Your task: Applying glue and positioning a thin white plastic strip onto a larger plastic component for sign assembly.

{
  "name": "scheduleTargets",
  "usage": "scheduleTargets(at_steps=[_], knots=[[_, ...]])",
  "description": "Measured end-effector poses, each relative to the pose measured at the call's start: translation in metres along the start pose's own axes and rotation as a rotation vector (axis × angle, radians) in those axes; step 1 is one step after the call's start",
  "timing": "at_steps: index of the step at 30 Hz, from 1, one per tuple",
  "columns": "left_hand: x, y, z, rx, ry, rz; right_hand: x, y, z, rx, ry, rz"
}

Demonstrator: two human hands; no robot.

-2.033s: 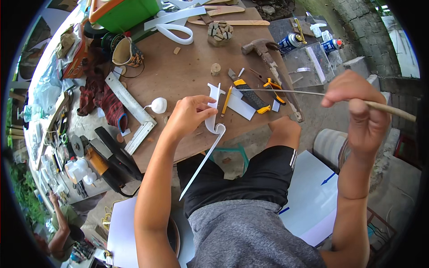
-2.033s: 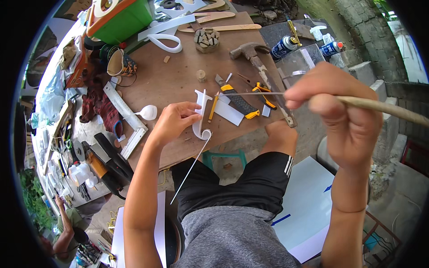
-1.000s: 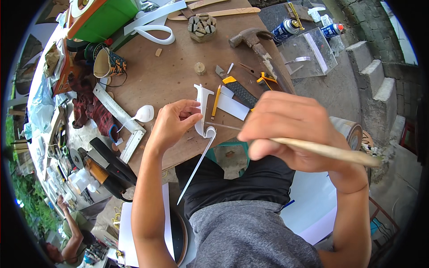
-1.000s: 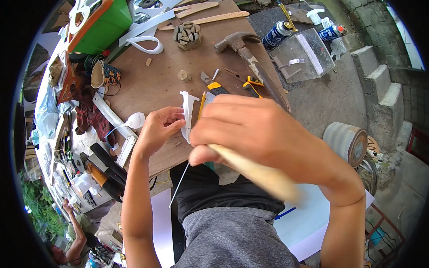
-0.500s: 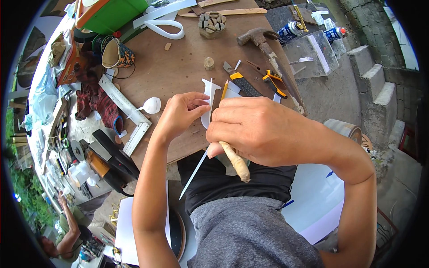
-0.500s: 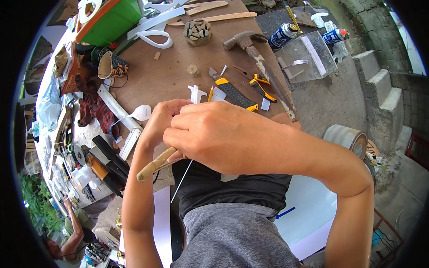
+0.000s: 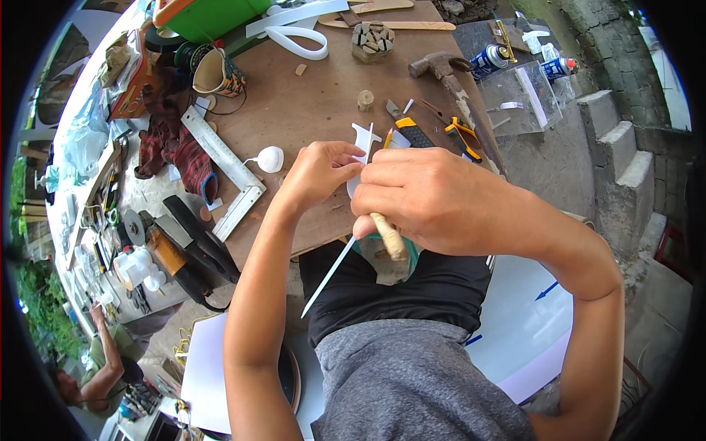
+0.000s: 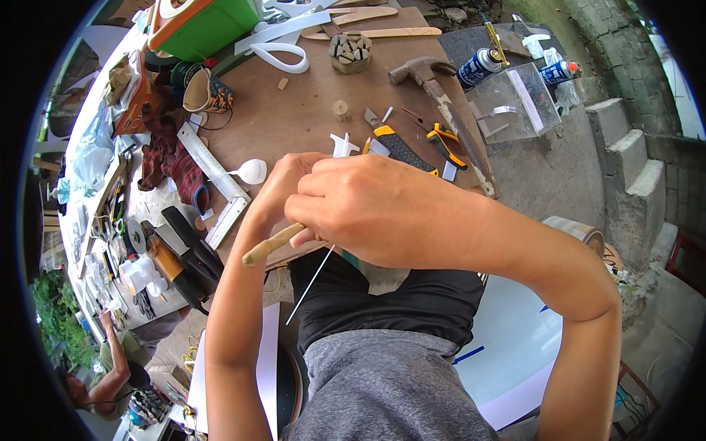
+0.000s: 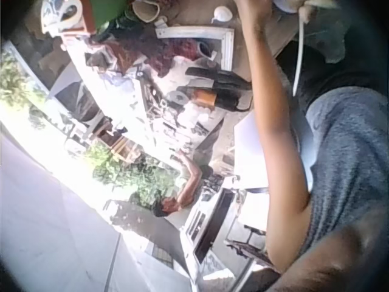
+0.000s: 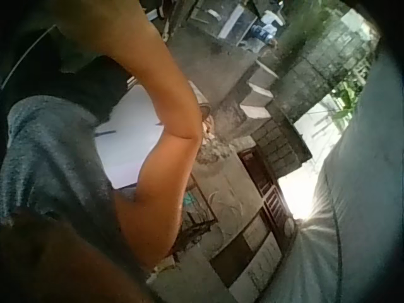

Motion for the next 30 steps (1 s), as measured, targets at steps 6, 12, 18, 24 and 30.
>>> scheduleTargets(at_steps=[6, 12, 18, 24, 30], knots=[[-0.0047, 0.0026, -0.0007, -0.023, 0.045, 0.005, -0.001, 0.0048, -0.002, -0.029, 0.024, 0.036], [-0.0016, -0.0008, -0.0007, -0.019, 0.01, -0.007, -0.0001, 0.0023, -0.0021, -0.017, -0.047, 0.055], [-0.0024, -0.0015, -0.0005, -0.025, -0.002, -0.004, -0.003, 0.0051, -0.0026, -0.012, -0.002, 0.043], [0.0033, -0.0044, -0.0007, -0.025, 0.034, 0.011, -0.0033, 0.0071, -0.0018, -0.018, -0.022, 0.04], [0.0025, -0.0057, -0.0008, -0.014, 0.012, 0.011, -0.0024, 0.0056, 0.001, 0.009, -0.016, 0.038]])
Point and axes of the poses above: each hand's wrist, its own y-axis away from the middle knuckle, its own z-axis out of the back of the hand, x = y × z, the point moved 8 cm from there along -y, towards the middle knuckle, and after that the axes turned 6 degrees about x, right-handed, at the moved point
